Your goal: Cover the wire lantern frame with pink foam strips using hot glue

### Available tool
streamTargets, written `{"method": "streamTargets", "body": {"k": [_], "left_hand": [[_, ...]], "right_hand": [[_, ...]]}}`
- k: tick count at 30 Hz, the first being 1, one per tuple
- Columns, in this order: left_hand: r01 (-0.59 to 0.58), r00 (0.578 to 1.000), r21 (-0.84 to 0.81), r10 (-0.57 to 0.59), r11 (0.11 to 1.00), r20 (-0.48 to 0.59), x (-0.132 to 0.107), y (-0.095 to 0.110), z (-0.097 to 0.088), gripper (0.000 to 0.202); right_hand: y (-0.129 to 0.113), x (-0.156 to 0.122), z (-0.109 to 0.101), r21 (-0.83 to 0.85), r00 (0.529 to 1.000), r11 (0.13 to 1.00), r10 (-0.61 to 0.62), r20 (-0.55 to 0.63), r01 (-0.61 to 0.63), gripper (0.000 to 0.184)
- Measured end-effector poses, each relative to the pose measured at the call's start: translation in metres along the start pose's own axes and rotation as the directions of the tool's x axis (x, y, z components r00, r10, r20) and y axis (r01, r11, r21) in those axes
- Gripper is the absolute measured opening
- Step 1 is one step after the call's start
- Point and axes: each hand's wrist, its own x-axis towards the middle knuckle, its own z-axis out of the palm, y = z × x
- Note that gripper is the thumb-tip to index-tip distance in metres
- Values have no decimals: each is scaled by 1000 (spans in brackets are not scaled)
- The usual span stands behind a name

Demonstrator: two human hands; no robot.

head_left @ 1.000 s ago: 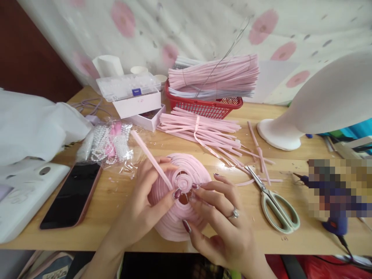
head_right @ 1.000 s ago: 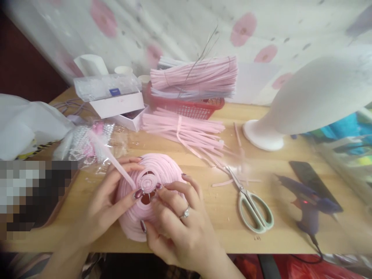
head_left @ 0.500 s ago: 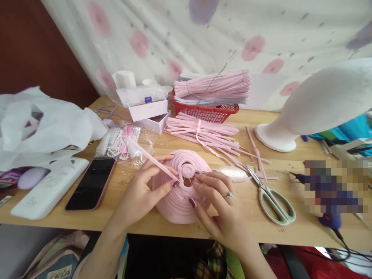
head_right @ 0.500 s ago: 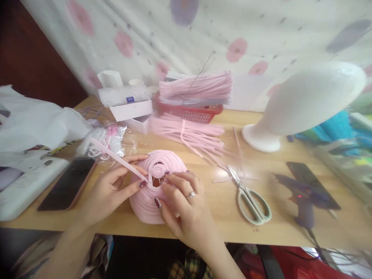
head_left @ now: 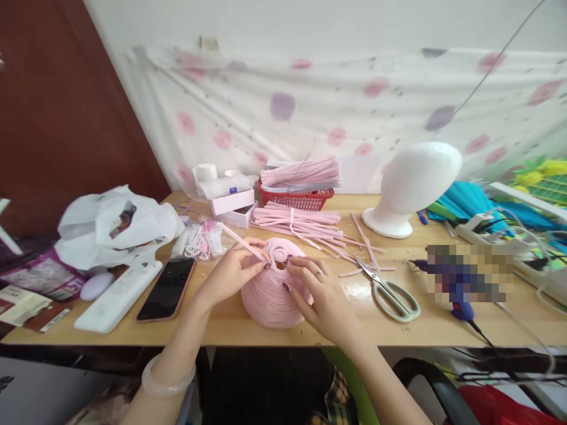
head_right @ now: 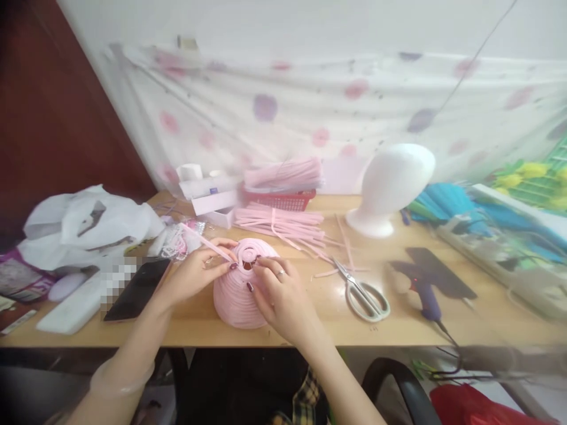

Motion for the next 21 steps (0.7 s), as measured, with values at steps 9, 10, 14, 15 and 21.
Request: {"method": "streamTargets", "body": {"k": [9,10,14,15,21], "left_hand": [[-48,999,8,47,999,16,0,2,-1,16],[-49,999,4,49,999,13,0,3,0,16],[-60,998,12,61,998,-16,-3,12,0,12],[-67,998,15,67,998,-20,-6,16,-1,11],[-87,995,-17,86,996,-57,-40,29,-9,13]], "right_hand": [[32,-48,-66,-132,913,936,278,-300,-328,18],[31,-53,-72,-132,909,929,298,-292,-347,17],[13,-52,-79,-80,937,944,303,-174,-320,17],[8,-48,-77,-62,942,949,296,-157,-309,18],[11,-37,-76,-60,896,924,349,-275,-379,26]]}}
